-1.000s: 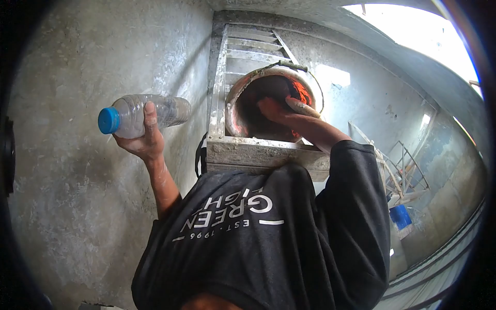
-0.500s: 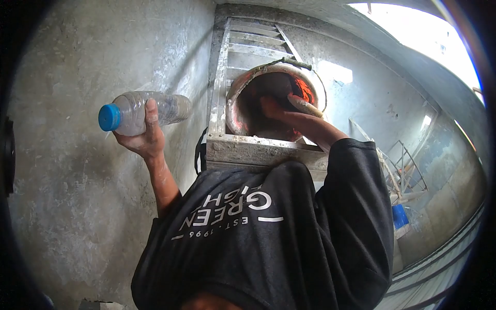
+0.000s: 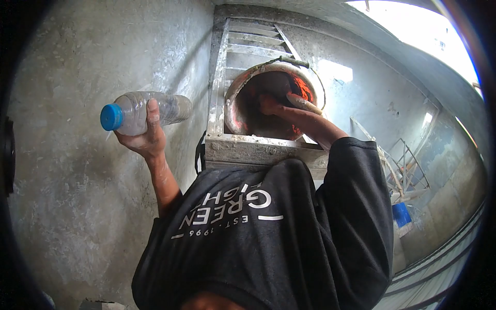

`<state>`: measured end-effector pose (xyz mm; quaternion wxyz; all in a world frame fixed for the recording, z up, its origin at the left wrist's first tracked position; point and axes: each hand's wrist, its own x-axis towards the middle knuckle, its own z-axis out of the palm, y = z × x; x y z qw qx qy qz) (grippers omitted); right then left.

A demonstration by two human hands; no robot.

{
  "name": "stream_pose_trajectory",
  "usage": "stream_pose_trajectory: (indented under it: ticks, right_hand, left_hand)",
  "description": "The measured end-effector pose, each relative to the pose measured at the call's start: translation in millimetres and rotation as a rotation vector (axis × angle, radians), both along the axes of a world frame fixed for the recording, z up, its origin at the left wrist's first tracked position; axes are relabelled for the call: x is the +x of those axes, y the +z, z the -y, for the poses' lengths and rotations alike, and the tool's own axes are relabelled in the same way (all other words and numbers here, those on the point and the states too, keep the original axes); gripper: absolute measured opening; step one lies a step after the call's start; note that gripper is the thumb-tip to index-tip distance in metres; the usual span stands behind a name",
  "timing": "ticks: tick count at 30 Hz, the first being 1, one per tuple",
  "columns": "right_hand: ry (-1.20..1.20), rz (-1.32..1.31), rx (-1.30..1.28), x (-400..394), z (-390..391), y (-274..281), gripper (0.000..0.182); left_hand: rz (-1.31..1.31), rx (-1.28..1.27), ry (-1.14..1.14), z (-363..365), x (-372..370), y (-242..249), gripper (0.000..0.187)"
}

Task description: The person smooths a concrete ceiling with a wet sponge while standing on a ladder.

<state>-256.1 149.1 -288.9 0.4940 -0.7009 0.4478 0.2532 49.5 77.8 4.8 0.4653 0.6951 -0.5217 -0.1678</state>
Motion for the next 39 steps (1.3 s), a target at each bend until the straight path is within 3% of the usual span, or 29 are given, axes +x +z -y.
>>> stream_pose_trajectory:
  ticks: [4, 11, 17, 19, 20, 22, 26, 28, 29, 30, 31, 32, 33, 35, 37, 39]
  right_hand:
    - [0.004, -0.065, 0.069, 7.7, 11.0, 18.0, 0.030]
    - [0.148, 0.046, 0.034, 1.6, 4.7, -4.9, 0.034]
    - [0.025, -0.061, 0.331, -2.4, 19.9, 13.2, 0.028]
    - [-0.621, 0.849, 0.890, -21.3, 17.4, 20.5, 0.027]
    - [-0.613, 0.854, 0.885, -20.0, 22.2, 24.2, 0.027]
    - [-0.609, 0.522, 0.720, -8.1, 53.8, 76.4, 0.024]
    - [-0.627, 0.688, 0.527, -14.0, 95.6, 146.4, 0.031]
    - [-1.188, 0.559, 0.911, -16.2, 107.0, 174.0, 0.032]
    - [-0.890, 0.802, 0.511, -25.0, 104.3, 179.8, 0.030]
    - [-1.350, 0.945, 0.906, -25.6, 113.8, 209.5, 0.028]
    - [-1.172, 0.864, 0.785, -36.7, 110.4, 193.7, 0.028]
    - [-0.768, 0.634, 0.217, -32.9, 130.3, 232.2, 0.026]
    - [-1.245, 0.672, 0.493, -26.9, 144.8, 239.1, 0.022]
    - [-0.946, 0.774, 0.014, -45.2, 173.3, 221.7, 0.023]
    - [-1.421, 0.943, 0.094, -52.5, 219.4, 206.9, 0.026]
    - [-1.538, 1.052, -0.235, -60.9, 274.9, 194.5, 0.039]
  left_hand:
    - [0.024, -0.003, -0.007, 2.1, -1.4, -0.2, 0.055]
    - [0.001, 0.014, -0.015, 1.6, -3.1, 1.4, 0.054]
    - [0.004, 0.019, 0.007, 2.5, -6.1, 2.6, 0.055]
    - [-0.003, 0.017, 0.011, 2.3, -4.6, 3.3, 0.056]
    - [0.001, 0.009, 0.013, 3.3, -4.9, 2.9, 0.056]
    - [-0.003, 0.017, 0.031, 4.1, -5.9, 2.7, 0.055]
    - [-0.053, -0.020, -0.001, 10.5, -9.2, -0.8, 0.054]
    - [-0.048, 0.012, 0.013, 15.3, -14.3, 1.3, 0.051]
    - [-0.070, 0.052, 0.028, 16.6, -17.3, 2.7, 0.049]
    - [-0.093, 0.076, 0.036, 18.4, -20.7, 2.7, 0.047]
    - [0.003, 0.113, 0.032, 18.5, -18.0, -2.6, 0.043]
    - [-0.036, 0.027, -0.015, 23.6, -18.6, -8.4, 0.042]
    - [-0.096, 0.008, -0.019, 30.7, -22.2, -9.9, 0.042]
    - [-0.101, 0.014, -0.063, 43.0, -32.8, 2.1, 0.043]
    - [-0.088, -0.041, -0.110, 55.9, -40.5, 2.9, 0.044]
    - [-0.071, -0.030, -0.160, 64.5, -42.9, 1.2, 0.044]
